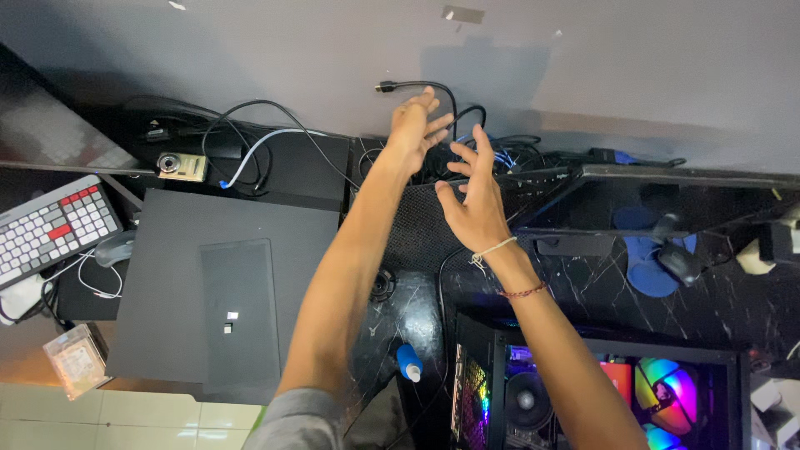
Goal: The person works inside an open computer case, connecting internal cables and adjusting components. They then plug a power cable into the back of the case, causing the internal RGB fans to light up. Finally, they connect a monitor cable to the back of the case.
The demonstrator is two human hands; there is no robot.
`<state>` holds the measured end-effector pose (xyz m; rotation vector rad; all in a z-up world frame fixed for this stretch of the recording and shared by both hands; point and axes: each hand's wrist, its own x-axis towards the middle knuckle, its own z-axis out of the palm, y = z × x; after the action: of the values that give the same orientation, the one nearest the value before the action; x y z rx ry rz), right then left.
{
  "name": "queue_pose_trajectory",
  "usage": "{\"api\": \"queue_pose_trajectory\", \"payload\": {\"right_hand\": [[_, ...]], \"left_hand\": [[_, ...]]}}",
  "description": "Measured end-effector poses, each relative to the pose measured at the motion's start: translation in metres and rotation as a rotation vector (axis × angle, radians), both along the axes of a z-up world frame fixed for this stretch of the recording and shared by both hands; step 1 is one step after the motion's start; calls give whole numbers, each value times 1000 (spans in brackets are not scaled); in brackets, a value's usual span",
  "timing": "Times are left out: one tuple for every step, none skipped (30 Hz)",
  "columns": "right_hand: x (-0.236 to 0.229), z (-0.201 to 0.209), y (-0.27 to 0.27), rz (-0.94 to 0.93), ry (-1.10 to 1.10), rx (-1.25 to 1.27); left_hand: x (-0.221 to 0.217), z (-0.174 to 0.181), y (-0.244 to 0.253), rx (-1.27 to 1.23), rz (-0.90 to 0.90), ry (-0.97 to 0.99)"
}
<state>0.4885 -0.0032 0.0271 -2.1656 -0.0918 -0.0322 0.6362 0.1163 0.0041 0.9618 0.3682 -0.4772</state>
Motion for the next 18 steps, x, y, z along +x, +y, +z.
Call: {"api": "queue_pose_trajectory", "payload": {"right_hand": [[3, -3, 2, 1, -7, 5], [7, -5, 2, 3, -16, 8], [8, -4, 5, 12, -24, 2], [9, -4, 7, 7, -13, 18], [11, -5, 9, 3, -1, 34], [12, -3, 9, 9, 1, 31], [13, -1, 8, 4, 0, 45], [13, 0, 9, -2, 2, 65], [12, 2, 5, 2, 7, 67], [11, 4, 2, -3, 7, 84], [9, 6, -2, -9, 7, 100], [8, 8, -7, -12, 8, 103], [5, 10, -12, -19, -7, 98], [3, 12, -18, -25, -22, 92], [2, 19, -22, -29, -19, 93], [1, 25, -24, -14, -46, 115], [-1, 32, -26, 1, -72, 137], [-2, 41, -25, 2, -72, 142]], "left_hand": [[6, -1, -5, 47, 63, 48], [13, 0, -10, 90, 126, 94], [18, -3, -16, 82, 136, 87], [23, -5, -21, 113, 219, 124], [29, -8, -27, 143, 303, 162], [28, -7, -28, 139, 309, 165], [28, -7, -30, 170, 330, 103], [26, -8, -30, 206, 349, 42], [22, -6, -27, 209, 353, 46], [17, -4, -24, 231, 368, -84], [11, -2, -21, 252, 381, -214], [0, 3, -9, 255, 377, -214], [-11, 9, 3, 363, 299, -481], [-23, 15, 14, 467, 214, -746], [-38, 35, 25, 467, 210, -745], [-54, 55, 38, 467, 117, -950], [-70, 76, 52, 462, 19, -1154], [-81, 93, 60, 468, 17, -1153]]}}
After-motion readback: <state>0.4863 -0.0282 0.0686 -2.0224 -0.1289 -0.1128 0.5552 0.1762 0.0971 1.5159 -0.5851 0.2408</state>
